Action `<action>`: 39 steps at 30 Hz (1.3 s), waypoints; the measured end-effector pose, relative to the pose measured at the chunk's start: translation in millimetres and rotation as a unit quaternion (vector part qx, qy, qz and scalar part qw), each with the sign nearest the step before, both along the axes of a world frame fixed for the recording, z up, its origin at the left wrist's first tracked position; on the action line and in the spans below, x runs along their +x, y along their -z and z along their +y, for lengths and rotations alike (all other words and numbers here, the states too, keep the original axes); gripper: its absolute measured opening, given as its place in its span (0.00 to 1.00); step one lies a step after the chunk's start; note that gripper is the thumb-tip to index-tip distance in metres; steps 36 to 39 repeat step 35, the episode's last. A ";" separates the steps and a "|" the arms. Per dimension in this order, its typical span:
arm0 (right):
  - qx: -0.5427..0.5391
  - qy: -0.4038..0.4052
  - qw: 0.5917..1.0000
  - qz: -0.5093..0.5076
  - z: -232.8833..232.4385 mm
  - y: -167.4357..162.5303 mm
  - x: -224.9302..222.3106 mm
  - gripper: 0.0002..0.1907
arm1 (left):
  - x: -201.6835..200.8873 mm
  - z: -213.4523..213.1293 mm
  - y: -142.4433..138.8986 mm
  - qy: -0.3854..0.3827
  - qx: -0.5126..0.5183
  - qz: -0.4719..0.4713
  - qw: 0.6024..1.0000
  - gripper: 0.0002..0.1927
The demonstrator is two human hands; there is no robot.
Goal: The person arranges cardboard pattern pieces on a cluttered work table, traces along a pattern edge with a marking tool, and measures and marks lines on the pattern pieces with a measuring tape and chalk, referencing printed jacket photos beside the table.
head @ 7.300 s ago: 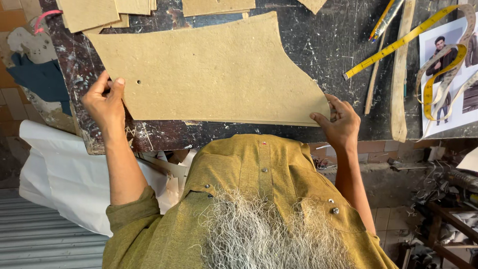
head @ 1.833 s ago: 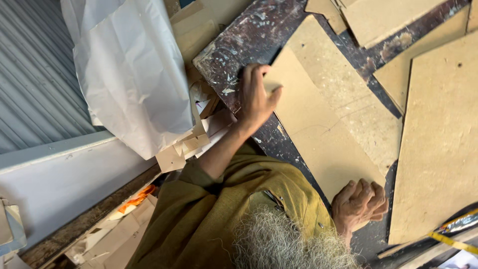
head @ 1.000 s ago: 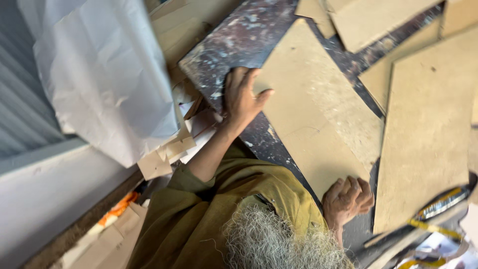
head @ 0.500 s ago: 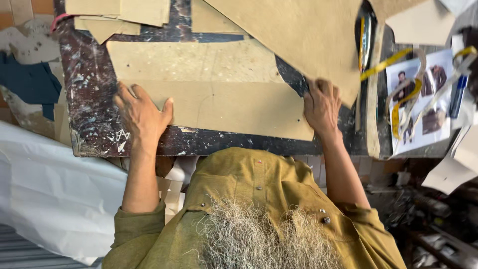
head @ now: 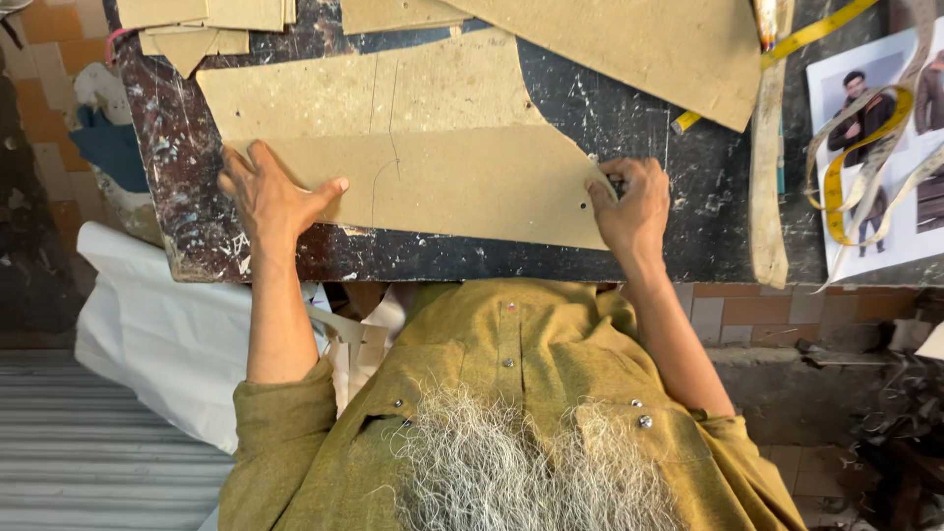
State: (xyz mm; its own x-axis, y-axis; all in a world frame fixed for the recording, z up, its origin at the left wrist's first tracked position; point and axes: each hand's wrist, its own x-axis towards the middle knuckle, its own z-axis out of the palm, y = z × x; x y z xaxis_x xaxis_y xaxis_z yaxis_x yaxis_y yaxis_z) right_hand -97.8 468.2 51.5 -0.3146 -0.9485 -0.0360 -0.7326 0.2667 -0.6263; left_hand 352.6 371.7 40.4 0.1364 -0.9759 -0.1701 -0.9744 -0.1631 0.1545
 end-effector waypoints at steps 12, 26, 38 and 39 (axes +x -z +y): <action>0.188 0.027 0.982 -0.011 -32.7 -23.4 -14.0 0.10 | -0.9 -13.5 9.7 -0.061 0.093 0.000 0.994 0.69; 0.101 -0.018 0.993 0.060 -32.6 -5.2 -22.2 0.11 | -15.0 -16.4 -0.4 -0.071 0.109 -0.024 0.991 0.68; 0.127 0.003 0.992 0.015 -45.1 -31.3 -45.5 0.15 | -52.6 -33.9 -8.3 -0.113 0.134 -0.031 0.984 0.77; 0.127 0.003 0.992 0.015 -45.1 -31.3 -45.5 0.15 | -52.6 -33.9 -8.3 -0.113 0.134 -0.031 0.984 0.77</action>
